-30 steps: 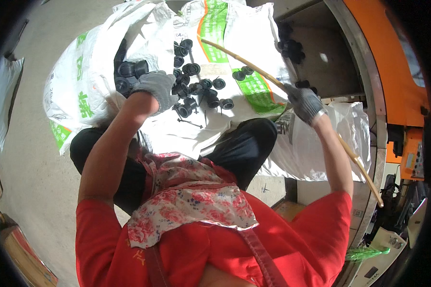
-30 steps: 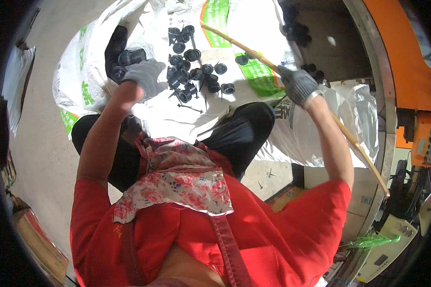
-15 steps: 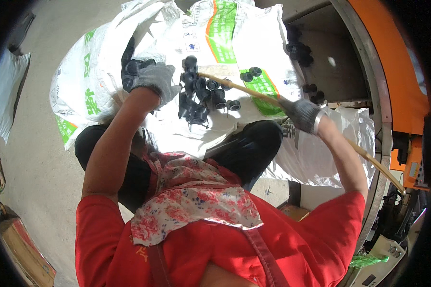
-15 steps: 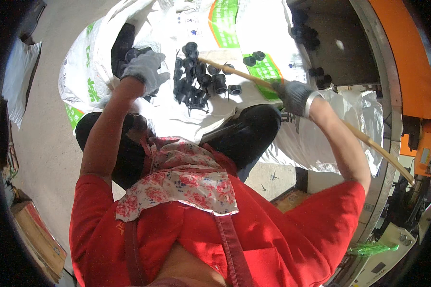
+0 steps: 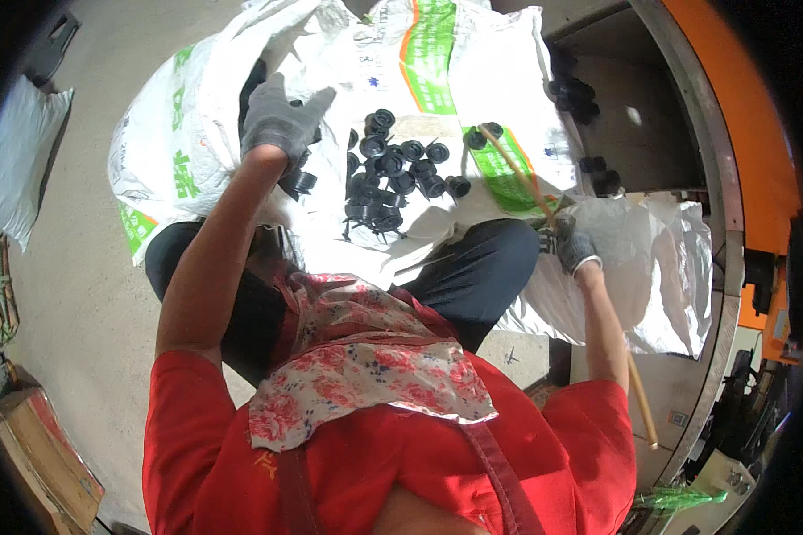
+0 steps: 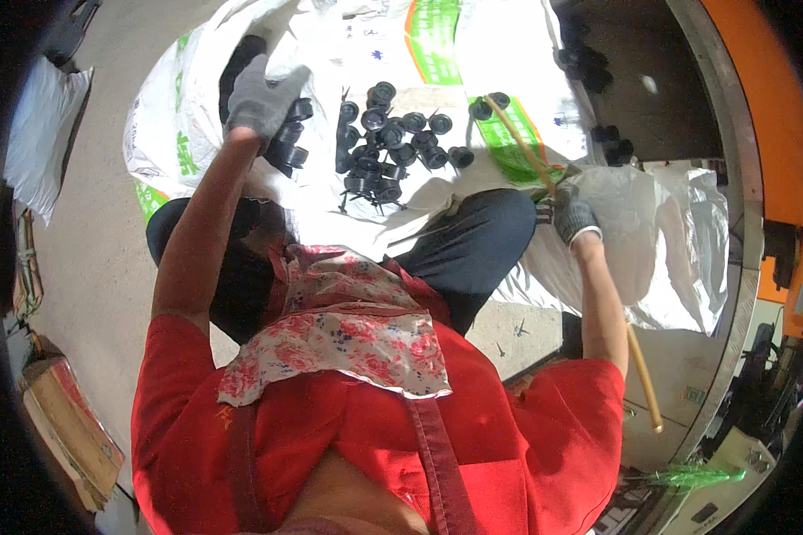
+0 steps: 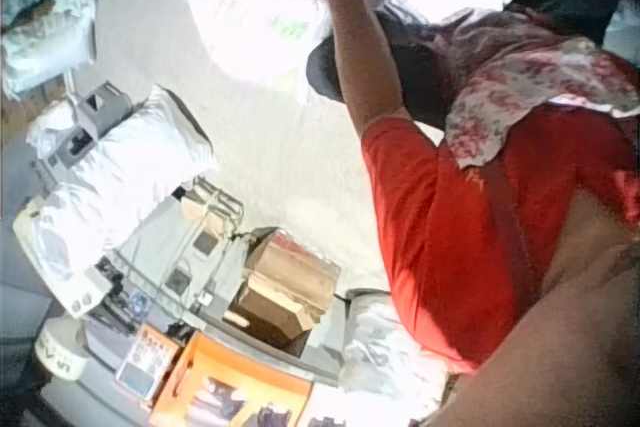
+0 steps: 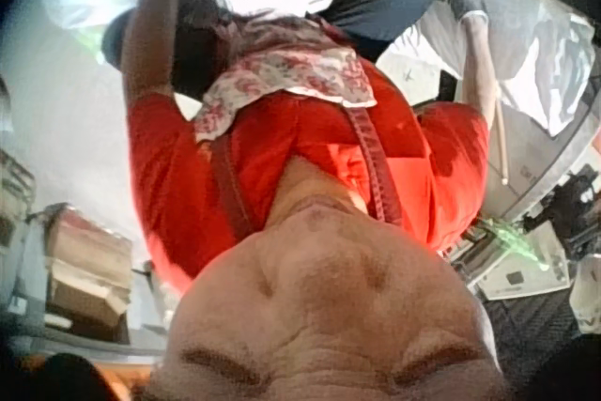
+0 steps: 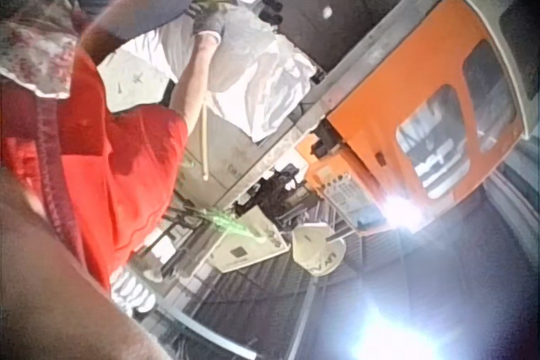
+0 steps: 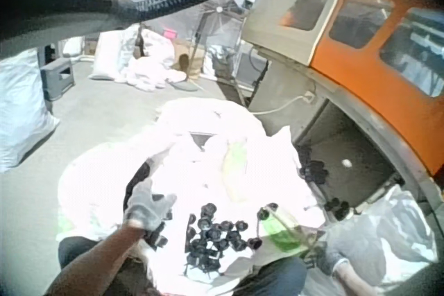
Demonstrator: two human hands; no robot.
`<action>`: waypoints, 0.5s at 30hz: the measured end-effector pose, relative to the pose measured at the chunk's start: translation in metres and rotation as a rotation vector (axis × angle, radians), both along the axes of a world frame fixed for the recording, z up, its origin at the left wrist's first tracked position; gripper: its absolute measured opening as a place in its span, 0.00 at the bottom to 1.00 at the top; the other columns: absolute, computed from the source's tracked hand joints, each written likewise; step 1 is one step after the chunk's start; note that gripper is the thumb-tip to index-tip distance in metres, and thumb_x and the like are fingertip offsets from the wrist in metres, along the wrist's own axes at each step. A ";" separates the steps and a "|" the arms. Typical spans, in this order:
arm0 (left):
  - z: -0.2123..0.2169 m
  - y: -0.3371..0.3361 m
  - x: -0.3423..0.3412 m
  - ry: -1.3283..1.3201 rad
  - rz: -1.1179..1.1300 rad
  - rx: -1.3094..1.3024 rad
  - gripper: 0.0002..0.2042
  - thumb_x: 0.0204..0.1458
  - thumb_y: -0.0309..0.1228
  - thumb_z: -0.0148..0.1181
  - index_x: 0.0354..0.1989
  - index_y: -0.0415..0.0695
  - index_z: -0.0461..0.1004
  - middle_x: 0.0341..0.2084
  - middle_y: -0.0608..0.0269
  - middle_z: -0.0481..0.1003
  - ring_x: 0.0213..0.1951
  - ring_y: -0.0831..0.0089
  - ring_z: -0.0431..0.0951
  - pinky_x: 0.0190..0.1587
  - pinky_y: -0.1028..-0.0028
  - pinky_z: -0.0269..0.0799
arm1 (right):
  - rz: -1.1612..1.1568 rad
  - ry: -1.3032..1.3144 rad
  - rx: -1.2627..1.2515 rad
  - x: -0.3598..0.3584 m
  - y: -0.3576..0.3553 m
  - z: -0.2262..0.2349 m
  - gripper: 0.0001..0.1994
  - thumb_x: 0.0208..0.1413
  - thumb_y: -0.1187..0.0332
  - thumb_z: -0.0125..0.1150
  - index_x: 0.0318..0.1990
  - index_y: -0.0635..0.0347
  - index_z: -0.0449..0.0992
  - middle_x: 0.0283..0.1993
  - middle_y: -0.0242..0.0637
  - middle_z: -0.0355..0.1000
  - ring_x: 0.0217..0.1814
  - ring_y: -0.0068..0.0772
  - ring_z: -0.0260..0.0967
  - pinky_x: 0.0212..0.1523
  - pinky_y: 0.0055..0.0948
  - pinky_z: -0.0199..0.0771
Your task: The person sits on the floor and repeatedly picks up black plastic caps and metal nails, inserting the nails into the caps one at a time. The assembled units are placed into a white sack beside them.
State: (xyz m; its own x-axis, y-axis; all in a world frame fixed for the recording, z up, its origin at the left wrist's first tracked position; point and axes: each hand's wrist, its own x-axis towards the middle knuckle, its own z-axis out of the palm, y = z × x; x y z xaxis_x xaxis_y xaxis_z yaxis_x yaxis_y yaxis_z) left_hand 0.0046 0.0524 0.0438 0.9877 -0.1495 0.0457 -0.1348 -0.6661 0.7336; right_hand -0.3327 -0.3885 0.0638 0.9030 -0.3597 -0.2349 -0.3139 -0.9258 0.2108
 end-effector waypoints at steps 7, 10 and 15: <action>0.031 0.022 0.014 0.371 0.452 -1.356 0.32 0.52 0.56 0.49 0.57 0.42 0.63 0.47 0.53 0.70 0.42 0.63 0.72 0.49 0.65 0.65 | -0.073 -0.004 0.137 -0.047 0.002 -0.095 0.13 0.53 0.72 0.50 0.46 0.56 0.74 0.45 0.46 0.72 0.48 0.46 0.68 0.48 0.38 0.67; 0.031 0.027 0.023 0.361 0.548 -1.427 0.32 0.54 0.56 0.45 0.59 0.41 0.60 0.50 0.51 0.68 0.43 0.61 0.72 0.49 0.66 0.66 | -0.179 -0.114 -0.049 -0.001 -0.011 -0.068 0.12 0.54 0.71 0.52 0.46 0.61 0.74 0.43 0.44 0.74 0.41 0.35 0.70 0.45 0.32 0.68; 0.060 0.036 0.014 0.276 0.517 -1.430 0.30 0.56 0.53 0.43 0.57 0.41 0.62 0.48 0.50 0.69 0.44 0.60 0.72 0.48 0.68 0.67 | -0.367 -0.631 1.008 0.148 0.140 -0.014 0.13 0.55 0.72 0.55 0.47 0.67 0.73 0.40 0.43 0.75 0.37 0.25 0.71 0.38 0.24 0.73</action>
